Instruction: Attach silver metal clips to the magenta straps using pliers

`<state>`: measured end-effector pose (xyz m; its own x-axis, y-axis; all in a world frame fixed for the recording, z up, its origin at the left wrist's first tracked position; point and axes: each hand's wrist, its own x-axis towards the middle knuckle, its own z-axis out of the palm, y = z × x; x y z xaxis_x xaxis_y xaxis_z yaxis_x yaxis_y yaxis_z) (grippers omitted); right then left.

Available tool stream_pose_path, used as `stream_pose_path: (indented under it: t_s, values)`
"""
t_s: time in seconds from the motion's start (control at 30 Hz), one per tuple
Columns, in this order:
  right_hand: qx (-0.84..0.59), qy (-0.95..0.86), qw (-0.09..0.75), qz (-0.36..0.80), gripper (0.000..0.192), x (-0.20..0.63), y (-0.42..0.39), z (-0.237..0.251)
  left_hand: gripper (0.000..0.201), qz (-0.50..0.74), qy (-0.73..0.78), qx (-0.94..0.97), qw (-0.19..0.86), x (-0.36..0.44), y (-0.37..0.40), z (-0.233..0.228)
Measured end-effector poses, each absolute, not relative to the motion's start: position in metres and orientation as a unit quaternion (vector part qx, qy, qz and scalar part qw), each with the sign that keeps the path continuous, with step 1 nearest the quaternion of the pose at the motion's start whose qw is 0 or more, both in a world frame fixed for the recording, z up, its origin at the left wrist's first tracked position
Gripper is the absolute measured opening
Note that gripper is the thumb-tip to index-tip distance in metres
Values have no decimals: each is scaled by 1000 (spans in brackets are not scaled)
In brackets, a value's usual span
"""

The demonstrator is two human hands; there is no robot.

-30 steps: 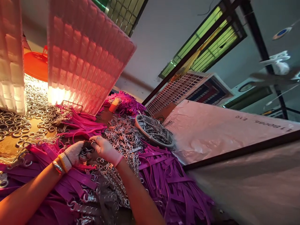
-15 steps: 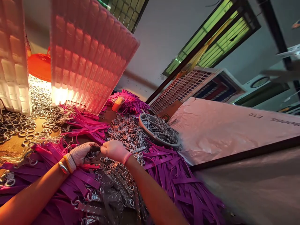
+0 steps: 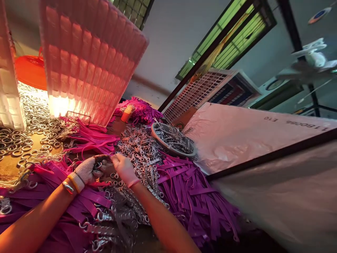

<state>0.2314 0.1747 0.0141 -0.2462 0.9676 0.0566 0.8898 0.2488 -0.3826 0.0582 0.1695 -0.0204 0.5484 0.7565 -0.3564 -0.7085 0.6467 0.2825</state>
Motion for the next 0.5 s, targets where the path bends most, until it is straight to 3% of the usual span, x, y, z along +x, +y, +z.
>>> stream_pose_path:
  t_s: [0.1, 0.33, 0.5]
  values:
    - [-634, -749, 145, 124, 54, 244, 196, 6, 8, 444, 243, 41, 861, 47, 171, -11]
    - [-604, -787, 58, 109, 27, 239, 208, -20, 10, 453, 269, 64, 848, 42, 171, -2]
    - [-622, -778, 45, 79, 27, 225, 211, -35, 8, 457, 302, 126, 827, 53, 174, -11]
